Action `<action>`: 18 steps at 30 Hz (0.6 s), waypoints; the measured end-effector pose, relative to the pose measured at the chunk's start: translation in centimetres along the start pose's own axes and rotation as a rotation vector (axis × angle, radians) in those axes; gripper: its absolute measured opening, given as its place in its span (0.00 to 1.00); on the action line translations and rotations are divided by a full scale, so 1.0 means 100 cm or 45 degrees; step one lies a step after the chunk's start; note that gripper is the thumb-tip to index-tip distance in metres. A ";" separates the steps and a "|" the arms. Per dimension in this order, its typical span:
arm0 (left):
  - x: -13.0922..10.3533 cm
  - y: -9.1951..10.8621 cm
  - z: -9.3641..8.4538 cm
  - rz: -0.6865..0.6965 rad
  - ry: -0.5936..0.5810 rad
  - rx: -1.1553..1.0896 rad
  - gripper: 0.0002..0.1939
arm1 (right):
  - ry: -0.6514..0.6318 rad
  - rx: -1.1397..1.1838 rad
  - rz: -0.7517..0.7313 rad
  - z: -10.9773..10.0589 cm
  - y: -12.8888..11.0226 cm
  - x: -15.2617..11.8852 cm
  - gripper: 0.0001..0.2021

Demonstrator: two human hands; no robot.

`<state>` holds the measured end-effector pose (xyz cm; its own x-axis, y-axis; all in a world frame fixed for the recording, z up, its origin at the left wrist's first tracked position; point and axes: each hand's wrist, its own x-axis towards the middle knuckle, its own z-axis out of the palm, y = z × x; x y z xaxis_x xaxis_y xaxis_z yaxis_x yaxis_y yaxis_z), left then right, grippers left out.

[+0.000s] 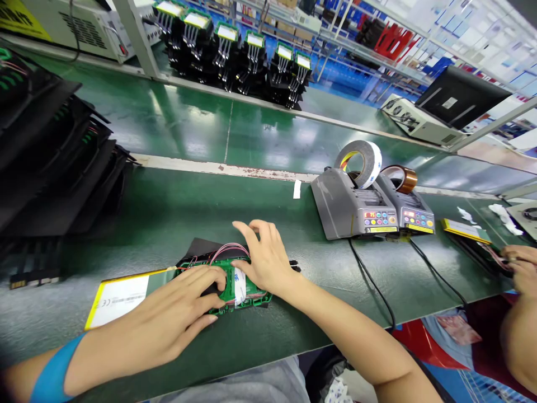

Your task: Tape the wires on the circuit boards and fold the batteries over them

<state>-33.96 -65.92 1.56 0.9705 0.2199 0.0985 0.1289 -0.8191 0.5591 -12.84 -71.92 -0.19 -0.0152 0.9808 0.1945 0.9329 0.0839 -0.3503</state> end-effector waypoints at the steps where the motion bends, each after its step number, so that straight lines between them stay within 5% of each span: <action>1: 0.000 0.000 0.000 0.007 0.007 -0.004 0.10 | -0.002 0.003 0.021 0.002 0.000 0.002 0.35; 7: 0.000 0.001 -0.001 0.006 0.029 -0.012 0.11 | 0.103 0.126 -0.145 -0.008 0.010 -0.008 0.32; 11: -0.001 0.001 -0.001 -0.005 0.011 -0.013 0.12 | 0.255 0.086 -0.484 -0.026 0.021 -0.018 0.12; 18: 0.000 0.001 -0.001 -0.007 -0.001 -0.032 0.12 | -0.143 -0.049 -0.832 -0.021 0.028 0.015 0.12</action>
<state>-33.95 -65.95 1.67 0.9699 0.2244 0.0947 0.1294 -0.8042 0.5801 -9.50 -70.56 1.07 -0.6177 0.7428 0.2582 0.7312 0.6633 -0.1593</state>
